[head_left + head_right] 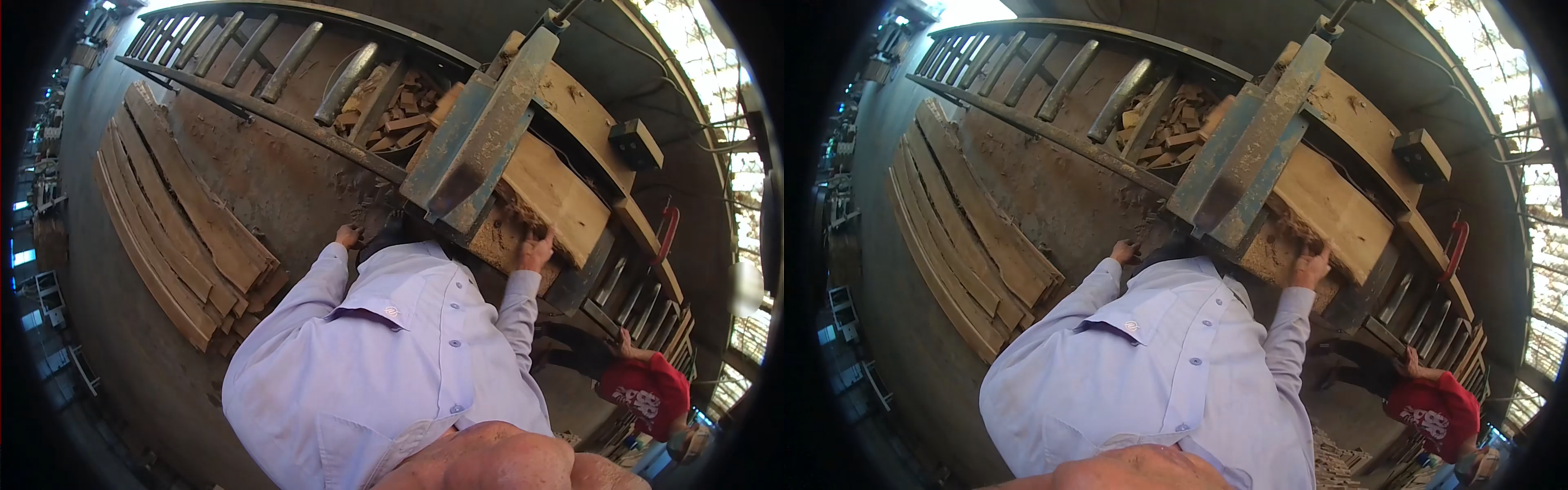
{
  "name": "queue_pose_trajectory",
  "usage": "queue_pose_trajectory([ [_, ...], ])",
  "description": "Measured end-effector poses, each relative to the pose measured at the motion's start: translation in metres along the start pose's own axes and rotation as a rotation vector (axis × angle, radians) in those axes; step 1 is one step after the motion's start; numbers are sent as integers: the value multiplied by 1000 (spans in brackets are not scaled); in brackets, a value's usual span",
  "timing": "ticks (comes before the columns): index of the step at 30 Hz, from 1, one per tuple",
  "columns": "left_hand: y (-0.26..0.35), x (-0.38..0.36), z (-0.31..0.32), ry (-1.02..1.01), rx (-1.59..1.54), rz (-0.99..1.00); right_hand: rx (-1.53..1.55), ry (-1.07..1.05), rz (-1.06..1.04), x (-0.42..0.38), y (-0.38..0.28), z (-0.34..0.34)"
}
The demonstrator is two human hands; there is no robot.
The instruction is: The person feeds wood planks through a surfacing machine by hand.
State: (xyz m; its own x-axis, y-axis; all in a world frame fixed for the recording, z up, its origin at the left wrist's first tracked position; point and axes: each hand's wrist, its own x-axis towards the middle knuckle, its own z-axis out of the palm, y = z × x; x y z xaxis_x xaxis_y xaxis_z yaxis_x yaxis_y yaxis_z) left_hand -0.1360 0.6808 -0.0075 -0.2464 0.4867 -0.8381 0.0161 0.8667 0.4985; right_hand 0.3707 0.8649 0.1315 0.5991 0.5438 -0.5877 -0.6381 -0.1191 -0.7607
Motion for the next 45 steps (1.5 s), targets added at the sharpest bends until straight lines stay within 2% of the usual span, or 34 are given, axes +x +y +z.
queue_pose_trajectory([
  [3, 2, 1, -1, -33, 48, -22, 144, 42, 27, -64, 12, 52],
  [7, 46, -15, -8, -53, 98, -1, 202, -11, 35, -26, 17, 10],
  [9, 40, 15, -8, -49, 31, 34, 182, 15, 13, -28, 0, -11],
  [10, 39, 29, -10, -30, -60, 63, 196, 41, -5, -37, -14, -18],
  [12, 48, 29, -8, -32, -106, 102, 169, 236, -24, -61, -44, -30],
  [14, 47, 34, -5, -36, -162, 142, 187, 270, -18, -36, -67, -81],
  [16, 26, 50, -2, -84, -343, 90, 276, 270, -6, -19, -100, -115],
  [20, 8, 11, 12, -50, -174, 60, 341, 237, -156, 23, -155, -185],
  [22, 1, -13, 22, -35, -74, 4, -192, 571, -435, 43, -176, -197],
  [23, -6, -20, 26, -35, -66, 8, -136, 507, -625, 21, -181, -165],
  [24, -13, -25, 29, 17, 128, 86, -77, 439, -813, -7, -185, -120],
  [26, -16, -39, 33, 85, 395, 227, -654, 403, -1108, 15, -175, -100],
  [28, -18, -41, 37, 66, 393, 208, -805, -10, -1017, 3, -169, -41],
  [30, -13, -41, 39, 6, 313, 107, -1103, -167, -971, 3, -162, 10],
  [31, -8, -43, 37, 25, 302, 112, -1090, -187, -975, 14, -157, 27],
  [33, 2, -47, 35, -27, 0, 57, -1286, -297, -1243, 34, -146, 59],
  [34, 6, -48, 34, -9, -92, 49, -1334, -353, -1285, 40, -147, 71],
  [35, 6, -49, 34, 25, -134, 59, -1374, -375, -1369, 54, -146, 74],
  [36, 6, -50, 32, 55, -47, 130, -1392, -421, -1471, 71, -144, 80],
  [37, 7, -50, 24, 115, 24, 196, -1464, -460, -1435, 79, -144, 85],
  [39, 0, -55, 18, 191, 37, 179, -1657, -462, -1305, 101, -139, 91],
  [40, -15, -49, 16, 240, 64, 214, -1667, -494, -1314, 113, -137, 92],
  [41, -29, -44, 15, 279, 100, 240, -1663, -453, -1488, 132, -133, 90],
  [42, -29, -55, 18, 293, 53, 174, -1759, -449, -1511, 135, -135, 94],
  [43, -31, -72, 21, 283, 19, 111, -1720, -443, -1504, 124, -135, 91],
  [44, -40, -82, 21, 321, -24, 99, -1736, -526, -1515, 124, -139, 90],
  [45, -47, -90, 25, 302, 18, 51, -1717, -627, -1437, 106, -147, 91],
])
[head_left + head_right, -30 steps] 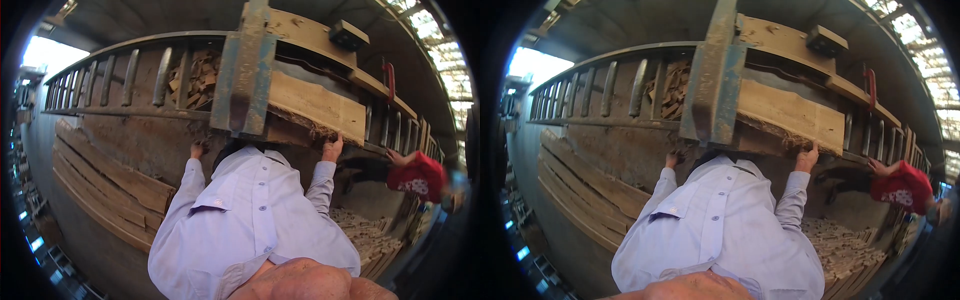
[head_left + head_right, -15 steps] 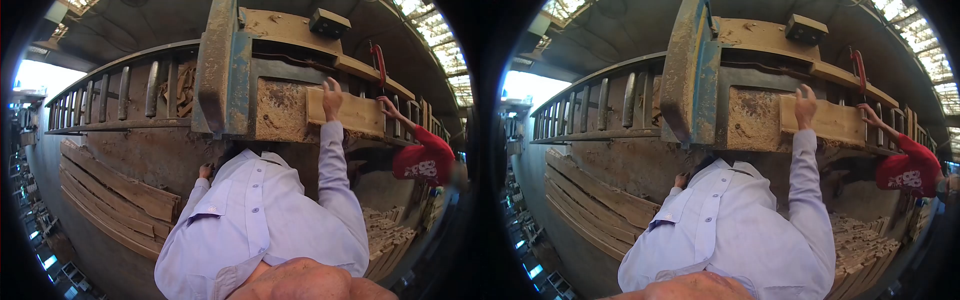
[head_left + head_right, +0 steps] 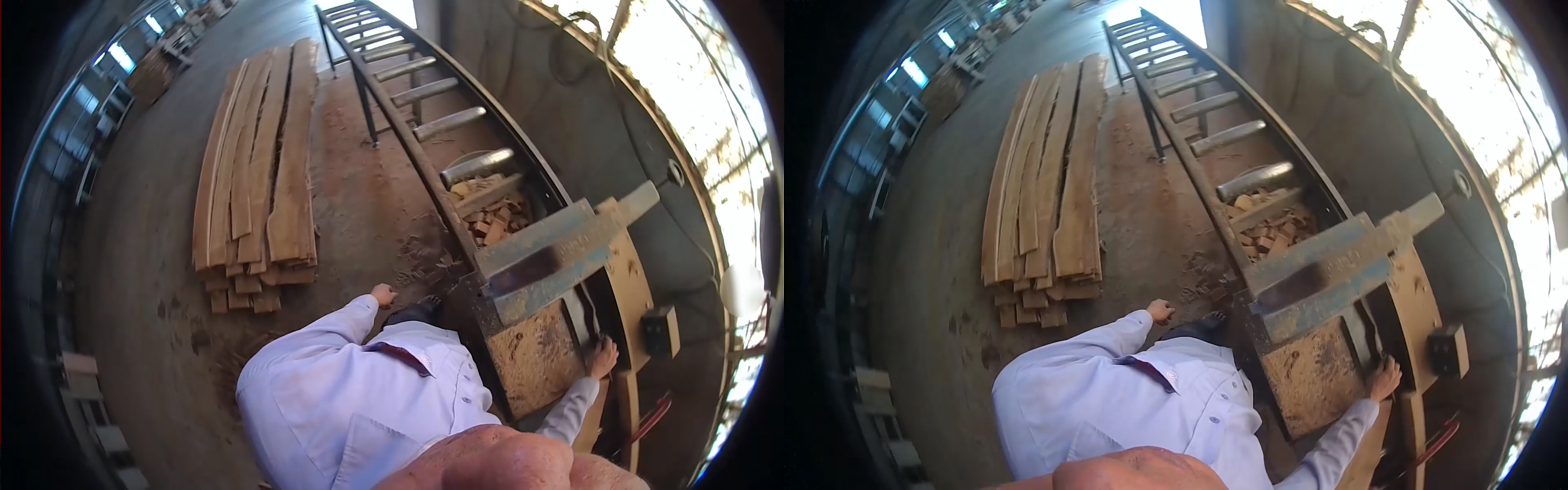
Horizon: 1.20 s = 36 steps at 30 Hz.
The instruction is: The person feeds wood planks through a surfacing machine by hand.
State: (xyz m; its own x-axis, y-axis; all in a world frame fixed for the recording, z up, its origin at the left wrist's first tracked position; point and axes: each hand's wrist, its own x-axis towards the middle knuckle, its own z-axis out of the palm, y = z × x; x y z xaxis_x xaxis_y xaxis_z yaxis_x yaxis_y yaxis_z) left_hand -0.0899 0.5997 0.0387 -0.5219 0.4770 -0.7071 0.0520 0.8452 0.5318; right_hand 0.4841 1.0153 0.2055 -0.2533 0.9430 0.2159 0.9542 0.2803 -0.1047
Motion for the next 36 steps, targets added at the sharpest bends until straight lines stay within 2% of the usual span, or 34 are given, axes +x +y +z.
queue_pose_trajectory([
  [2, -14, -10, 7, -27, 35, -42, 18, -3, -62, 0, -13, -21],
  [5, -41, -16, 21, -40, 179, 5, 181, 67, -199, -6, -16, -47],
  [6, -47, -19, 25, -33, 282, 36, 180, 60, -190, -7, -15, -59],
  [8, -50, -19, 27, -41, 403, 71, 339, -86, -81, -12, -13, -79],
  [9, -48, -12, 33, -11, 419, 82, 275, -63, -112, -15, -3, -72],
  [10, -45, -10, 35, 0, 453, 98, 342, -10, -174, -22, 7, -72],
  [11, -45, 2, 38, -48, 514, 114, 314, -5, -158, -29, 1, -82],
  [12, -46, 18, 42, -16, 494, 182, 413, -54, -91, -36, -10, -98],
  [13, -50, 27, 41, -7, 484, 257, 353, -35, -72, -49, -4, -97],
  [14, -49, 33, 36, -18, 479, 291, 352, 32, -13, -66, -5, -98],
  [15, -44, 44, 37, -45, 475, 328, 491, 14, 148, -83, -24, -114],
  [16, -40, 57, 38, -48, 529, 345, 418, 114, 112, -102, -31, -111],
  [17, -40, 63, 35, -60, 577, 368, 551, 33, 426, -127, -31, -115],
  [18, -39, 69, 27, -160, 504, 402, 571, 78, 476, -151, -36, -119],
  [19, -44, 78, 24, -266, 418, 319, 528, 151, 551, -177, -48, -126],
  [20, -72, 113, 26, -288, 500, 451, 430, 267, 538, -208, -52, -124],
  [22, -76, 117, 20, -466, 649, 506, 613, 318, 886, -270, -77, -128],
  [23, -67, 128, 20, -528, 707, 540, 587, 330, 965, -292, -86, -120],
  [25, -54, 146, 8, -631, 787, 611, 729, 697, 1085, -335, -127, -110],
  [26, -42, 153, 4, -666, 817, 647, 711, 717, 1124, -356, -145, -104],
  [28, -10, 171, 2, -728, 868, 727, 795, 946, 1414, -394, -187, -86],
  [29, 8, 179, 3, -767, 897, 769, 774, 978, 1449, -414, -207, -73],
  [31, 44, 193, 12, -865, 967, 850, 854, 999, 1716, -456, -254, -44],
  [32, 62, 191, 18, -910, 1007, 863, 820, 1037, 1762, -474, -282, -31],
  [34, 93, 173, 30, -878, 700, -53, 918, 961, 1984, -505, -340, -4],
  [35, 95, 192, 30, -893, 738, -52, 898, 988, 2017, -517, -368, 12],
  [36, 102, 213, 29, -1122, 915, 271, 895, 943, 2112, -529, -397, 28],
])
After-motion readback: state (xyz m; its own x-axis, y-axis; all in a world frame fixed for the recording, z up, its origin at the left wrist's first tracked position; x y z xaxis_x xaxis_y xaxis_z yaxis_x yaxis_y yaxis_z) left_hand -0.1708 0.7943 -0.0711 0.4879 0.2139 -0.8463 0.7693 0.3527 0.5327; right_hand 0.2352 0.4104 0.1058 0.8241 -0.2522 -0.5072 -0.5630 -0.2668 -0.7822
